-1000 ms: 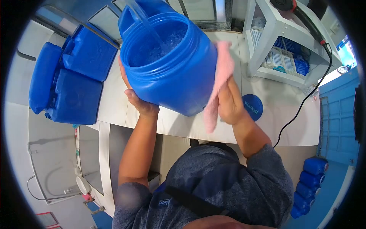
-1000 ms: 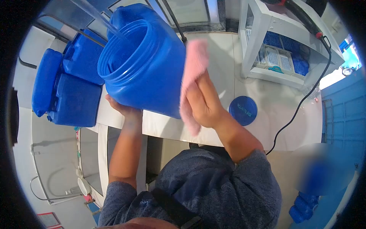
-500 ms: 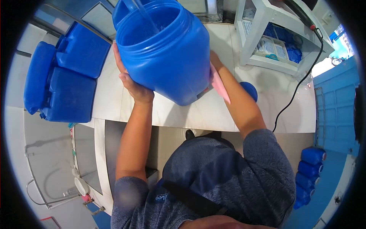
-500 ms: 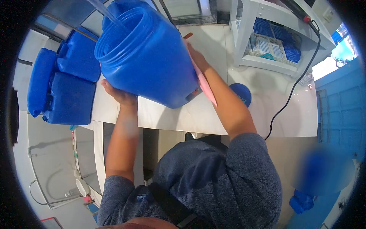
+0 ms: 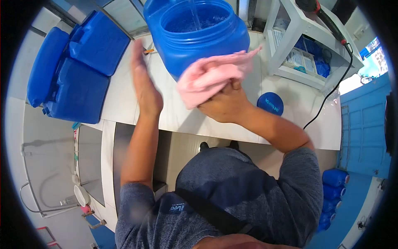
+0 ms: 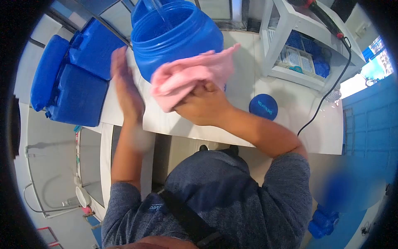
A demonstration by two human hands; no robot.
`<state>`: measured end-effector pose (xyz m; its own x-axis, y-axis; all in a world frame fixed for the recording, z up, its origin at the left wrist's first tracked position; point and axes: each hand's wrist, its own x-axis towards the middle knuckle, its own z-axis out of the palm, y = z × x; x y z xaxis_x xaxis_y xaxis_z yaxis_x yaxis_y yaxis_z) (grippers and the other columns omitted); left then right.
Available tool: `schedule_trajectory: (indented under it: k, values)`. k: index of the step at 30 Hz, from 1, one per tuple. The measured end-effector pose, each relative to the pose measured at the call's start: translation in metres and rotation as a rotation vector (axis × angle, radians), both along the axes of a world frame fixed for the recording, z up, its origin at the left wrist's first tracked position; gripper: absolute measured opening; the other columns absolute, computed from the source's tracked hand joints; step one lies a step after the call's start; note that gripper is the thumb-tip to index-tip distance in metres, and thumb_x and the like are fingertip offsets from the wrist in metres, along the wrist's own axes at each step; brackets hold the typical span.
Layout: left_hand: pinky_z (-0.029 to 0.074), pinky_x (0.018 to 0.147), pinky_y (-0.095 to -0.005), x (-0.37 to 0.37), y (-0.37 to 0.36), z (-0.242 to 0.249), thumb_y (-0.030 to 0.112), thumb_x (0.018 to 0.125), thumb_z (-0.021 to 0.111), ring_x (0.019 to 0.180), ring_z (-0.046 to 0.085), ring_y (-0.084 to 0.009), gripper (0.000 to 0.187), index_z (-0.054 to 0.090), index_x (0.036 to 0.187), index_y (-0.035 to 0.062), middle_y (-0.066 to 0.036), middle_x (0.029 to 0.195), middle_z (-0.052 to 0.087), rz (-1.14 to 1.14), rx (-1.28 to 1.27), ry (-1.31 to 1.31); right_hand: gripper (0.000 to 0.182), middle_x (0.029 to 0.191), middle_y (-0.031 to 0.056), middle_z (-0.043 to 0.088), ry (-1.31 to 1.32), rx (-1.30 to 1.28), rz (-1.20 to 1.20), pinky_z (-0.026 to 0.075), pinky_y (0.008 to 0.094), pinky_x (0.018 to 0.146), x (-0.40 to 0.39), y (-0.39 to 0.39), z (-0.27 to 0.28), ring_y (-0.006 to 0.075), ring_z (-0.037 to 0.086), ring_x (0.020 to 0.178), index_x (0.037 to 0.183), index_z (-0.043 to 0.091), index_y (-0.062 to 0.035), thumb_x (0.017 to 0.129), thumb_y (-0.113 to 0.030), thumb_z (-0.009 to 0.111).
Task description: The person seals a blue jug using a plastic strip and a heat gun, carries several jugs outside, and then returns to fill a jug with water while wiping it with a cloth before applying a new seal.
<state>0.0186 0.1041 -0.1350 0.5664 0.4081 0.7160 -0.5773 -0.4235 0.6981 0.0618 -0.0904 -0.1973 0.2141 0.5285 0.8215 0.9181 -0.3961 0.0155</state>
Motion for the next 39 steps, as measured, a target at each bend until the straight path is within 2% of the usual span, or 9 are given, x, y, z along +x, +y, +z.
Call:
schedule_trajectory:
  k: [4, 7, 9, 16, 23, 26, 31, 36, 39]
  values:
    - [0.022, 0.117, -0.0419, -0.068, -0.013, -0.016, 0.049, 0.099, 0.044, 0.142, 0.033, -0.0292, 0.075, 0.021, 0.149, -0.0018, -0.022, 0.151, 0.035, 0.17, 0.061, -0.292, 0.024, 0.127, 0.0012, 0.062, -0.458, -0.256, 0.056, 0.04, 0.0404, 0.106, 0.0, 0.016, 0.086, 0.0204, 0.055, 0.123, 0.107, 0.072, -0.0109, 0.091, -0.024, 0.061]
    - [0.02, 0.118, -0.0451, -0.084, -0.069, -0.054, 0.059, 0.094, 0.053, 0.142, 0.031, -0.0315, 0.091, 0.013, 0.151, -0.0007, -0.02, 0.153, 0.03, 0.033, -0.215, -0.171, 0.057, 0.123, 0.0282, 0.062, -1.02, -0.773, -0.216, 0.043, 0.0519, 0.105, -0.021, 0.042, 0.147, 0.0335, 0.062, 0.11, 0.123, 0.063, 0.0, 0.075, -0.031, 0.061]
    - [0.025, 0.117, -0.0452, -0.075, -0.089, -0.046, 0.057, 0.1, 0.042, 0.141, 0.035, -0.0277, 0.075, 0.023, 0.152, 0.006, -0.015, 0.153, 0.037, -0.227, -0.448, -0.015, 0.041, 0.112, 0.0249, 0.068, 0.526, -0.742, 0.206, 0.058, 0.0417, 0.083, -0.023, 0.071, 0.128, 0.0275, 0.071, 0.094, 0.108, 0.058, 0.0032, 0.077, -0.023, 0.061]
    - [0.038, 0.108, -0.0347, -0.005, 0.003, -0.035, 0.056, 0.101, 0.047, 0.129, 0.046, -0.0137, 0.067, 0.035, 0.145, 0.0075, -0.005, 0.143, 0.046, -0.478, -0.444, 0.39, 0.018, 0.095, 0.0157, 0.069, 0.041, 0.048, 0.432, 0.057, 0.0313, 0.069, -0.018, 0.001, 0.172, 0.0216, 0.071, 0.081, 0.101, 0.064, -0.0018, 0.085, -0.01, 0.063]
    - [0.052, 0.089, -0.0352, 0.091, 0.013, 0.06, 0.059, 0.101, 0.041, 0.108, 0.059, -0.0133, 0.05, 0.053, 0.123, 0.015, 0.0, 0.125, 0.058, -0.265, -0.838, 0.648, 0.018, 0.098, 0.0102, 0.069, 0.588, 0.861, 0.192, 0.054, 0.0272, 0.076, 0.1, -0.053, 0.134, 0.0143, 0.067, 0.083, 0.113, 0.063, -0.0024, 0.1, -0.011, 0.055]
    - [0.051, 0.098, -0.0429, 0.167, 0.091, -0.05, 0.066, 0.098, 0.041, 0.109, 0.063, -0.0264, 0.061, 0.049, 0.135, 0.0173, -0.011, 0.127, 0.06, -0.19, -0.652, 0.294, 0.028, 0.1, 0.0076, 0.071, 0.549, 0.449, -0.099, 0.052, 0.0375, 0.083, 0.212, -0.036, 0.042, 0.0199, 0.067, 0.09, 0.112, 0.066, 0.0017, 0.1, -0.019, 0.05]
    - [0.031, 0.114, -0.0475, 0.076, 0.027, -0.08, 0.073, 0.095, 0.036, 0.133, 0.043, -0.0311, 0.089, 0.037, 0.15, 0.0029, -0.018, 0.147, 0.043, -0.294, -0.836, 0.639, 0.032, 0.11, 0.0092, 0.066, 0.78, 0.009, -0.294, 0.049, 0.037, 0.089, 0.243, -0.003, -0.064, 0.0205, 0.063, 0.099, 0.12, 0.06, 0.0014, 0.1, -0.022, 0.052]
    - [0.038, 0.107, -0.0401, 0.003, 0.007, -0.111, 0.051, 0.105, 0.035, 0.125, 0.05, -0.0303, 0.065, 0.045, 0.142, -0.0016, -0.018, 0.137, 0.05, -0.26, -0.579, 0.927, 0.039, 0.121, 0.0107, 0.062, 0.866, -0.059, -0.379, 0.046, 0.0364, 0.095, 0.236, -0.002, -0.071, 0.021, 0.058, 0.109, 0.128, 0.054, 0.0011, 0.1, -0.026, 0.053]
    - [0.041, 0.096, -0.0419, -0.028, -0.017, -0.112, 0.036, 0.106, 0.027, 0.115, 0.052, -0.0276, 0.048, 0.047, 0.128, -0.0021, -0.016, 0.125, 0.056, -0.272, 0.107, 0.476, 0.044, 0.127, 0.0116, 0.059, 0.886, 0.003, -0.333, 0.044, 0.0361, 0.099, 0.236, -0.003, -0.074, 0.0214, 0.056, 0.115, 0.133, 0.05, 0.0009, 0.101, -0.028, 0.054]
